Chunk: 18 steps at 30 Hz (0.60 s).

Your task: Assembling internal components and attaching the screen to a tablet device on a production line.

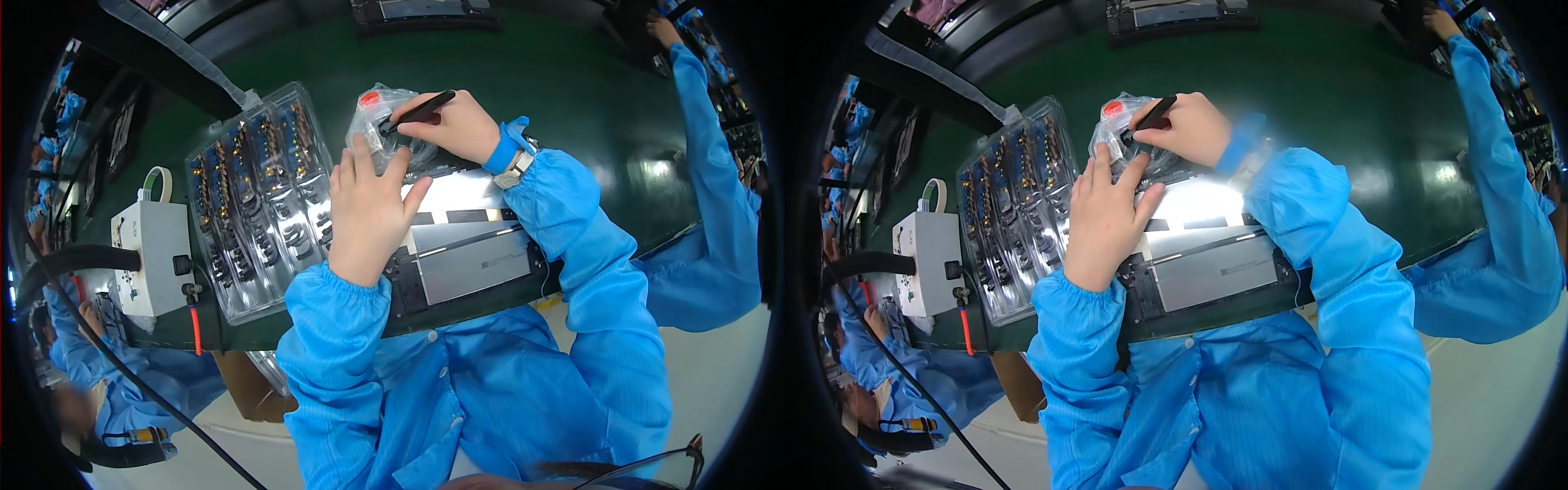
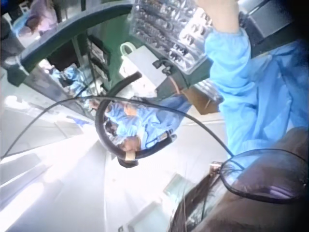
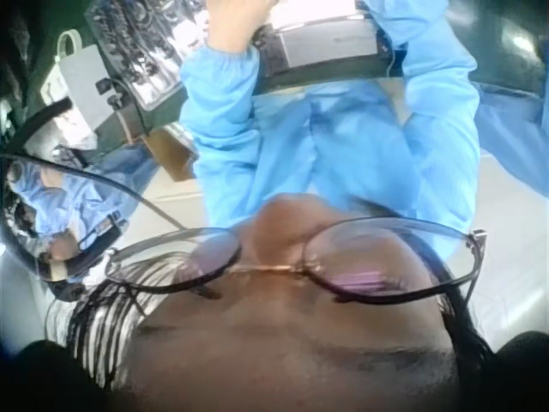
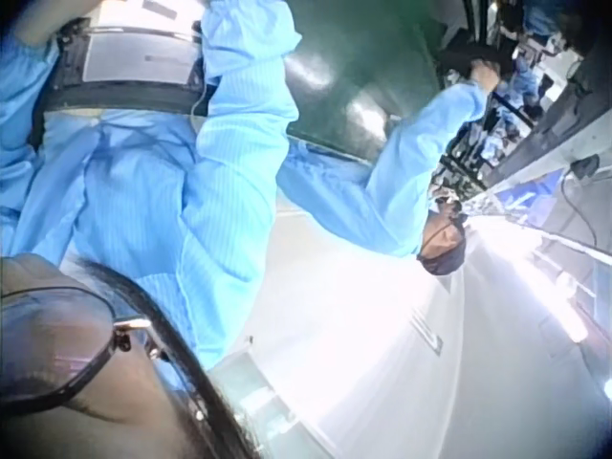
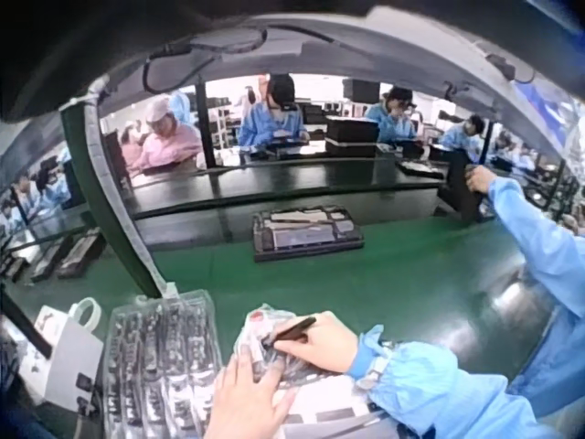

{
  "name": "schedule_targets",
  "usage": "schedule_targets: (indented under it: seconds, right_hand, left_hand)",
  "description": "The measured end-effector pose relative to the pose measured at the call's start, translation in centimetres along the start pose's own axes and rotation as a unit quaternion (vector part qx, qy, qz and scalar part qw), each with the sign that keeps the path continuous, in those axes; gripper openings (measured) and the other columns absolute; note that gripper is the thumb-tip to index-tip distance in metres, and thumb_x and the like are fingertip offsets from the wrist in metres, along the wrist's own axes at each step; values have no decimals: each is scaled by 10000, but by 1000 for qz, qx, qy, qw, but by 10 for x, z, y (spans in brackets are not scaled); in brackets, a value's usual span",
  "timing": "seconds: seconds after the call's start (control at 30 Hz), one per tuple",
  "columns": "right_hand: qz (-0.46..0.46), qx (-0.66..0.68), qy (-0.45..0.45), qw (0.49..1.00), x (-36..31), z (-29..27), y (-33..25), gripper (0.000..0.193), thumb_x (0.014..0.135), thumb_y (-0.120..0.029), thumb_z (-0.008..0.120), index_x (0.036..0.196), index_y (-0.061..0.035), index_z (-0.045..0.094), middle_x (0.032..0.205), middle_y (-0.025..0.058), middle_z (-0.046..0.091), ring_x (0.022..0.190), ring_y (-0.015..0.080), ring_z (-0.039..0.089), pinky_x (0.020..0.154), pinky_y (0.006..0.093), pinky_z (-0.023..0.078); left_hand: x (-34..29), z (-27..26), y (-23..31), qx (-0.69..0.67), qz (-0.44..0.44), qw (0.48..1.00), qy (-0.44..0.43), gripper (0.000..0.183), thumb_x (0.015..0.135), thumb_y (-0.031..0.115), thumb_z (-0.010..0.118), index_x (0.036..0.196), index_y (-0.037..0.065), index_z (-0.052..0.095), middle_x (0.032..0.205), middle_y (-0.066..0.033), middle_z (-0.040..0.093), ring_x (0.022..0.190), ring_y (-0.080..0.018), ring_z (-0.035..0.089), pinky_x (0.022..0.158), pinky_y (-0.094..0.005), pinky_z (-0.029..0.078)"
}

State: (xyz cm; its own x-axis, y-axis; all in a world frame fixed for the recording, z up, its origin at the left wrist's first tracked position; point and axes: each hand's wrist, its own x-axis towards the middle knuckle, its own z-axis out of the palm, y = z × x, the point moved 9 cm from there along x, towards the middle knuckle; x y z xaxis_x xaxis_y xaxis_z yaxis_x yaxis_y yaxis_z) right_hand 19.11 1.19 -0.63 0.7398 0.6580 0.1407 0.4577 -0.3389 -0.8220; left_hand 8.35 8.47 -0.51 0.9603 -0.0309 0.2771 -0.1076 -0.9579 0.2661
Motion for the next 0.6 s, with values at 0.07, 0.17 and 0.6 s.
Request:
schedule_targets:
  seconds: [0.07, 0.17, 0.6]
  right_hand:
    - [12, -20, -8, 1000, 0, 1, -2, 212, 774, -133, 656, 972, -61, 677, 899, 99, 667, 765, 183, 628, 705, 264, 512]
    - [2, -18, -6, 1000, -1, 1, -1, 211, 776, -142, 656, 970, -63, 679, 897, 102, 666, 755, 181, 627, 699, 265, 513]
    - [-12, 208, 18, 978, -9, -13, -10, 206, 815, -138, 640, 989, -29, 660, 893, 96, 657, 766, 168, 619, 722, 260, 503]
  left_hand:
    - [0, 0, 0, 1, 0, 1000, 4, 437, 873, 437, 472, 1193, 148, 538, 1279, -342, 380, 1148, -470, 428, 962, -510, 331]
    - [0, -1, 0, 5, 5, 1000, 5, 432, 876, 436, 468, 1190, 148, 540, 1275, -344, 384, 1144, -472, 431, 959, -512, 335]
    - [2, -42, 0, -49, -18, 984, 169, 337, 810, 261, 612, 1098, 87, 584, 1200, -191, 493, 1077, -403, 468, 927, -453, 344]
